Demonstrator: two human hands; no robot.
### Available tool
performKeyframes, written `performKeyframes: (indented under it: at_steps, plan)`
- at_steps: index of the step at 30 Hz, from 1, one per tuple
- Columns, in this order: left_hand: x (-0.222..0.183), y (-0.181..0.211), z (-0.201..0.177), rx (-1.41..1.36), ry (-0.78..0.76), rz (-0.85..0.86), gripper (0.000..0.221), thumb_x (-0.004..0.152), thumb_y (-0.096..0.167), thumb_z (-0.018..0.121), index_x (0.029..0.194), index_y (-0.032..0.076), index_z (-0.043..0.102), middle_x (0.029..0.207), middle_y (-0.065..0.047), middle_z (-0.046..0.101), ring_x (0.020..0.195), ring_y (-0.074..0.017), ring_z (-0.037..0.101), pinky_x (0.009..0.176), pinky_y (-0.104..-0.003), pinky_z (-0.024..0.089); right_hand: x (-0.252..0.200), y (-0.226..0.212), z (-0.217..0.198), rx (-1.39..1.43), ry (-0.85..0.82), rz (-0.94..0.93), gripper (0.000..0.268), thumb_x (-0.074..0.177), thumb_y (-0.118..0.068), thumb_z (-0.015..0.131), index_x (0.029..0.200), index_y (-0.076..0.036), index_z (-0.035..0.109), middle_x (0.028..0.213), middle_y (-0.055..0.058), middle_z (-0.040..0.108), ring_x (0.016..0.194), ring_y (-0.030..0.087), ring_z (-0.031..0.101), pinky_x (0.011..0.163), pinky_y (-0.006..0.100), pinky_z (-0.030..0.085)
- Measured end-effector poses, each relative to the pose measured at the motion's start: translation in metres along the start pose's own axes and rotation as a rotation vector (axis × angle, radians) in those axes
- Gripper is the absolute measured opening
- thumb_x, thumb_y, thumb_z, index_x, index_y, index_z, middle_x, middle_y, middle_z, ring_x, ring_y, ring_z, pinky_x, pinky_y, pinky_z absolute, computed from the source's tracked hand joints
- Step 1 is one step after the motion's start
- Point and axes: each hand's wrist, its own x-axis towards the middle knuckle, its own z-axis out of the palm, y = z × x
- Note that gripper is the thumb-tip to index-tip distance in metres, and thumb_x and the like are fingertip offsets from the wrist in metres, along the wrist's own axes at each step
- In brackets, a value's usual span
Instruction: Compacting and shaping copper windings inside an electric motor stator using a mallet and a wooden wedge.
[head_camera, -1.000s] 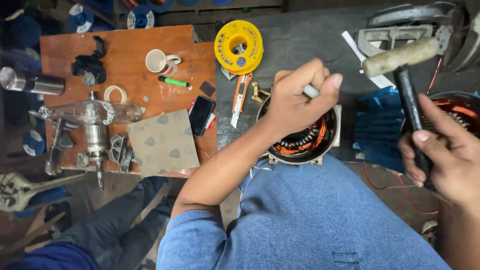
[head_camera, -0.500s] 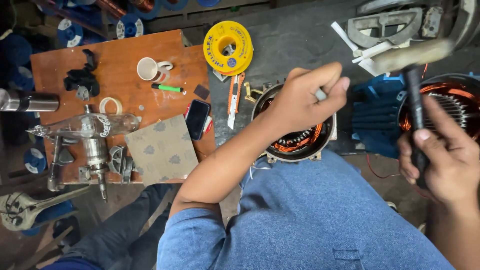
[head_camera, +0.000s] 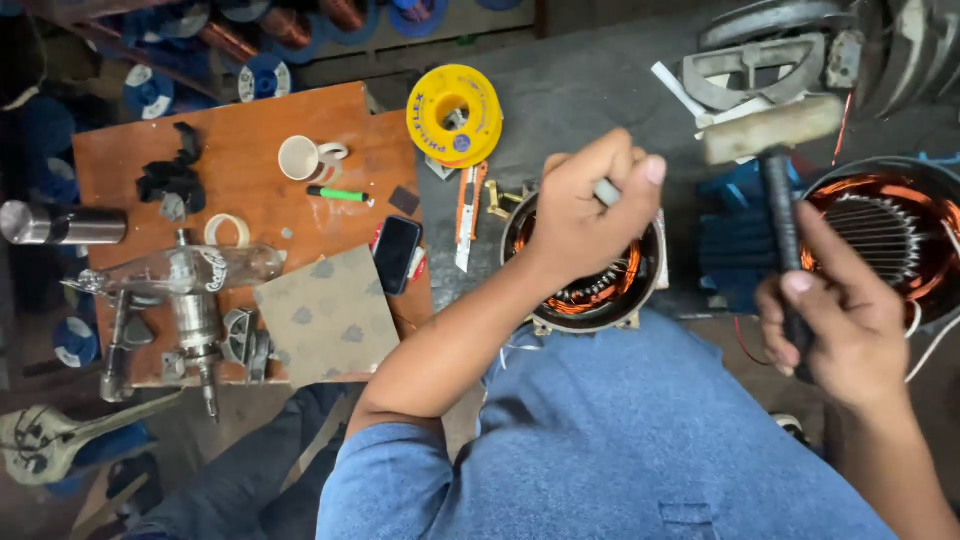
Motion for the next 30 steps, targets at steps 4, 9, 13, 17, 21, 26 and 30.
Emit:
performKeyframes:
  at_steps: [4, 9, 13, 17, 21, 26, 30]
  plan:
    - [-0.005, -0.013, 0.002, -0.100, -0.086, -0.059, 0.035, 0.100, 0.025, 0.047, 0.071, 0.014, 0.030, 0.059, 0.003, 0.033, 0.053, -0.0094, 0.029, 0.051, -0.026, 0.023, -0.009, 0.006, -0.009, -0.013, 0.008, 0.002, 0.063, 0.101, -0.012, 0.044, 0.162, -0.019, 0.030, 0.067, 0.017, 0.038, 0.037, 0.018, 0.036, 0.031, 0.025, 0.034]
    - [0.001, -0.014, 0.001, 0.018, -0.414, 0.034, 0.030, 0.098, 0.013, 0.046, 0.072, 0.011, 0.031, 0.062, 0.002, 0.027, 0.054, -0.0099, 0.030, 0.055, -0.026, 0.026, -0.024, 0.010, -0.004, 0.022, 0.089, 0.061, 0.065, 0.099, -0.012, 0.048, 0.161, -0.020, 0.035, 0.067, 0.015, 0.041, 0.037, 0.015, 0.037, 0.031, 0.022, 0.033]
    - [0.003, -0.010, 0.001, 0.018, -0.489, 0.008, 0.031, 0.096, 0.007, 0.048, 0.073, 0.011, 0.028, 0.063, 0.002, 0.022, 0.055, -0.0108, 0.027, 0.055, -0.026, 0.024, -0.032, 0.025, 0.004, 0.043, 0.214, -0.039, 0.065, 0.102, -0.016, 0.048, 0.164, -0.021, 0.032, 0.068, 0.017, 0.040, 0.037, 0.018, 0.035, 0.031, 0.026, 0.030]
    - [0.001, -0.017, 0.002, 0.015, -0.509, 0.022, 0.027, 0.094, 0.002, 0.049, 0.072, 0.011, 0.034, 0.060, 0.002, 0.031, 0.052, -0.0098, 0.034, 0.051, -0.025, 0.028, -0.039, 0.025, 0.023, -0.211, 0.306, 0.047, 0.046, 0.103, -0.013, 0.055, 0.147, -0.018, 0.044, 0.099, 0.016, 0.055, 0.040, 0.021, 0.042, 0.033, 0.032, 0.035]
    - [0.002, -0.019, -0.008, 0.116, -0.577, 0.064, 0.019, 0.095, 0.005, 0.050, 0.078, 0.009, 0.044, 0.061, 0.001, 0.042, 0.051, -0.0126, 0.045, 0.049, -0.028, 0.034, -0.036, 0.011, 0.031, -0.135, 0.012, 0.229, 0.064, 0.094, -0.008, 0.050, 0.156, -0.013, 0.038, 0.058, 0.011, 0.047, 0.031, 0.015, 0.038, 0.027, 0.024, 0.030]
    - [-0.001, -0.019, 0.002, 0.044, -0.355, 0.025, 0.026, 0.096, 0.012, 0.047, 0.072, 0.014, 0.037, 0.061, 0.004, 0.034, 0.054, -0.0089, 0.035, 0.050, -0.025, 0.029, -0.051, 0.023, 0.020, 0.023, 0.192, 0.043, 0.067, 0.095, -0.016, 0.052, 0.159, -0.017, 0.035, 0.061, 0.013, 0.042, 0.034, 0.015, 0.038, 0.030, 0.023, 0.031]
    - [-0.005, -0.027, 0.008, -0.064, -0.333, 0.038, 0.032, 0.098, 0.018, 0.047, 0.068, 0.013, 0.036, 0.058, 0.003, 0.035, 0.052, -0.0092, 0.035, 0.050, -0.024, 0.028, -0.055, 0.024, 0.012, 0.116, 0.297, -0.051, 0.063, 0.101, -0.015, 0.049, 0.162, -0.024, 0.036, 0.067, 0.013, 0.036, 0.040, 0.015, 0.035, 0.033, 0.023, 0.032]
